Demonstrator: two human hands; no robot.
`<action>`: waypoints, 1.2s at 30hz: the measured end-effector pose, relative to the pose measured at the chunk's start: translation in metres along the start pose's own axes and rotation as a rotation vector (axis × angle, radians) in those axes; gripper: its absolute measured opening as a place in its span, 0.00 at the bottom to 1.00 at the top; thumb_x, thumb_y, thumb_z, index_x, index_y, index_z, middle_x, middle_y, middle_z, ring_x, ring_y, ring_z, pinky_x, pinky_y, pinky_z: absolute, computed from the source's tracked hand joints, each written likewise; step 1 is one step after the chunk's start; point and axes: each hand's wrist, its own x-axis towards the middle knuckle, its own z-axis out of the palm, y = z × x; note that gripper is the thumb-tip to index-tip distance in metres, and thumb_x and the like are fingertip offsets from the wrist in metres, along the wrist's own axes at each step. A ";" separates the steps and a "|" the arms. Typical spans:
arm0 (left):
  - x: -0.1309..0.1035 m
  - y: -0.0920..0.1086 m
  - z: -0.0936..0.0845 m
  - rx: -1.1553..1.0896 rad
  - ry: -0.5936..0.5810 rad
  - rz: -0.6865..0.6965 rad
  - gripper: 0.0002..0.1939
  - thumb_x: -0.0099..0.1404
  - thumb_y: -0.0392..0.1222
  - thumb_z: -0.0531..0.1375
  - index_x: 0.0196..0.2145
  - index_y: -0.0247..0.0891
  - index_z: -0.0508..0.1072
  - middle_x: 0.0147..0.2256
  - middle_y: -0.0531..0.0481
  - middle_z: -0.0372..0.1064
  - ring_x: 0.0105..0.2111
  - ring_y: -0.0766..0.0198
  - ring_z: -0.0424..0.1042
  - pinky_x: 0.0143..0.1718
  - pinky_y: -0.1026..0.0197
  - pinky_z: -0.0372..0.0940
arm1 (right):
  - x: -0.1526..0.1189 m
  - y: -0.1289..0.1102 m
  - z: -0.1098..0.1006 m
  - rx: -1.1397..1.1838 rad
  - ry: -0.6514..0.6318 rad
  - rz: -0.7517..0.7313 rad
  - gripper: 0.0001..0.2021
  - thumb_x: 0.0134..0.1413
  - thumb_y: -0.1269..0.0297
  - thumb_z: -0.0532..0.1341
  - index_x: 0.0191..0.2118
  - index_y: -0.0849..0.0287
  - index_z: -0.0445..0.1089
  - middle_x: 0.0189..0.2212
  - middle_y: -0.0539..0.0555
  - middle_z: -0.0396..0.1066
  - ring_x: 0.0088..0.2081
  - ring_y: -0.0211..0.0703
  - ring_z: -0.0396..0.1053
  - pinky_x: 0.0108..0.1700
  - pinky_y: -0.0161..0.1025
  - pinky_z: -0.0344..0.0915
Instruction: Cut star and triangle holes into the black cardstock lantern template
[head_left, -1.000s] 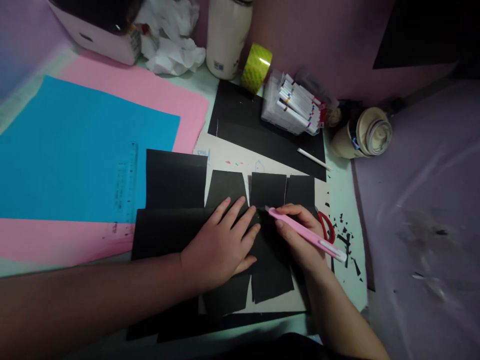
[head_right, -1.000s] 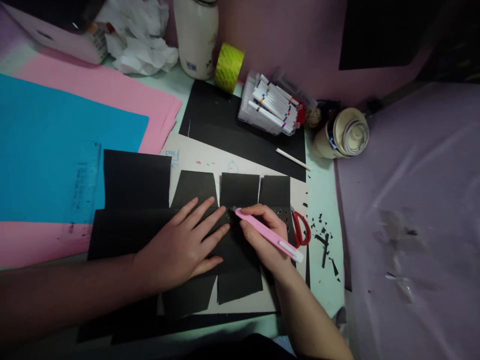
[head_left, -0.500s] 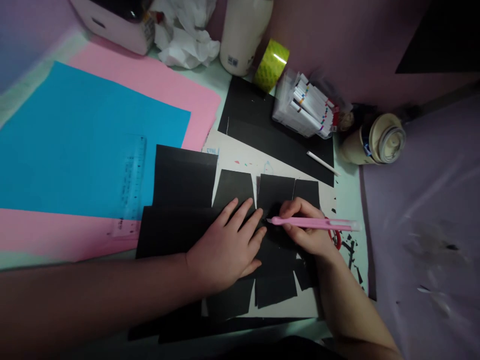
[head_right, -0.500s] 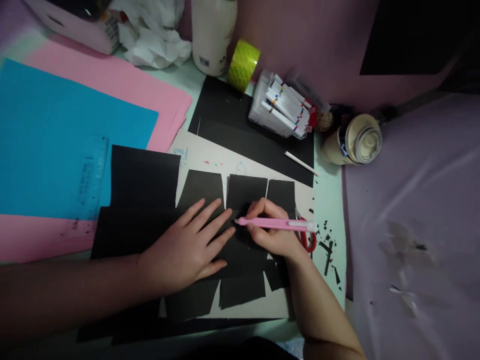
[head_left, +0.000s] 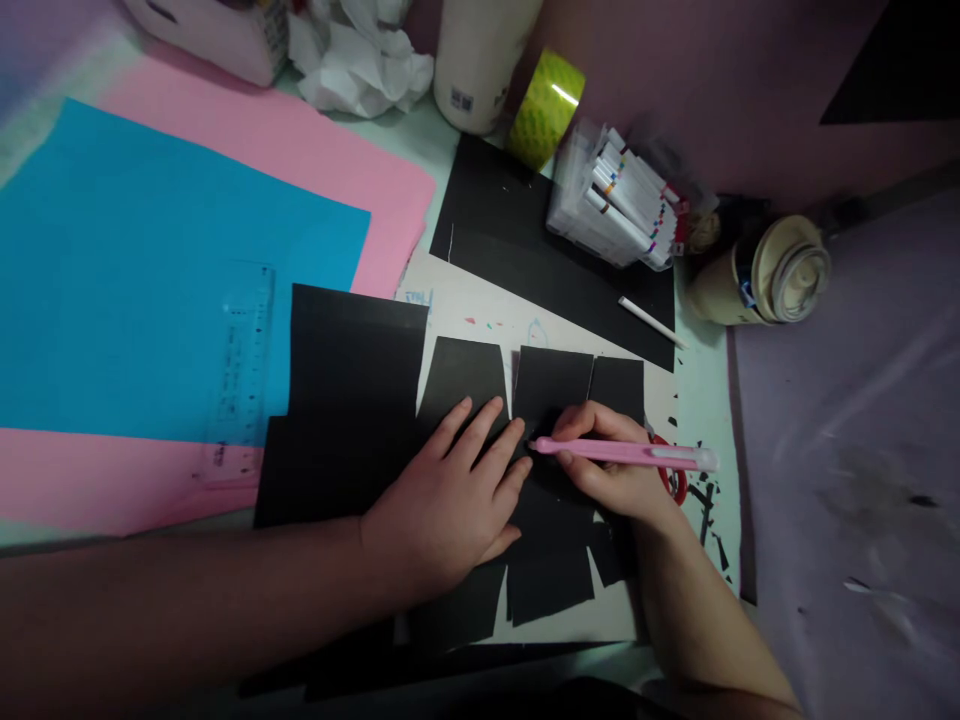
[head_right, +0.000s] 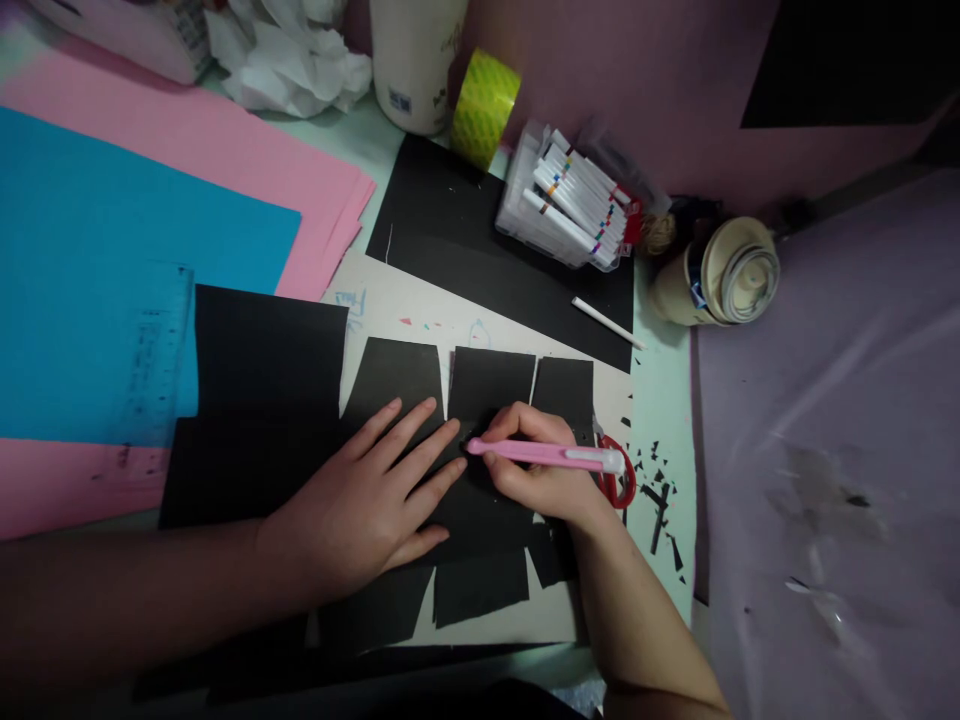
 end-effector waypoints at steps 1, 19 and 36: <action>0.000 0.000 0.000 0.003 0.002 -0.002 0.29 0.63 0.59 0.62 0.54 0.36 0.74 0.59 0.37 0.66 0.62 0.37 0.60 0.62 0.37 0.51 | 0.000 -0.001 0.000 -0.007 0.001 0.005 0.06 0.50 0.73 0.63 0.33 0.55 0.69 0.29 0.49 0.72 0.31 0.38 0.70 0.32 0.36 0.66; 0.001 0.000 -0.002 -0.011 -0.022 -0.003 0.29 0.64 0.59 0.61 0.54 0.35 0.74 0.60 0.36 0.65 0.62 0.36 0.60 0.62 0.38 0.50 | 0.003 -0.005 0.003 -0.035 0.021 0.036 0.04 0.49 0.72 0.63 0.30 0.56 0.68 0.27 0.50 0.72 0.29 0.39 0.70 0.30 0.36 0.66; 0.002 0.000 -0.004 -0.004 -0.050 -0.002 0.29 0.64 0.59 0.61 0.55 0.35 0.74 0.61 0.37 0.65 0.62 0.37 0.59 0.62 0.38 0.51 | 0.005 -0.007 0.006 -0.013 0.059 0.067 0.03 0.50 0.71 0.63 0.29 0.57 0.68 0.26 0.49 0.72 0.28 0.37 0.69 0.29 0.35 0.65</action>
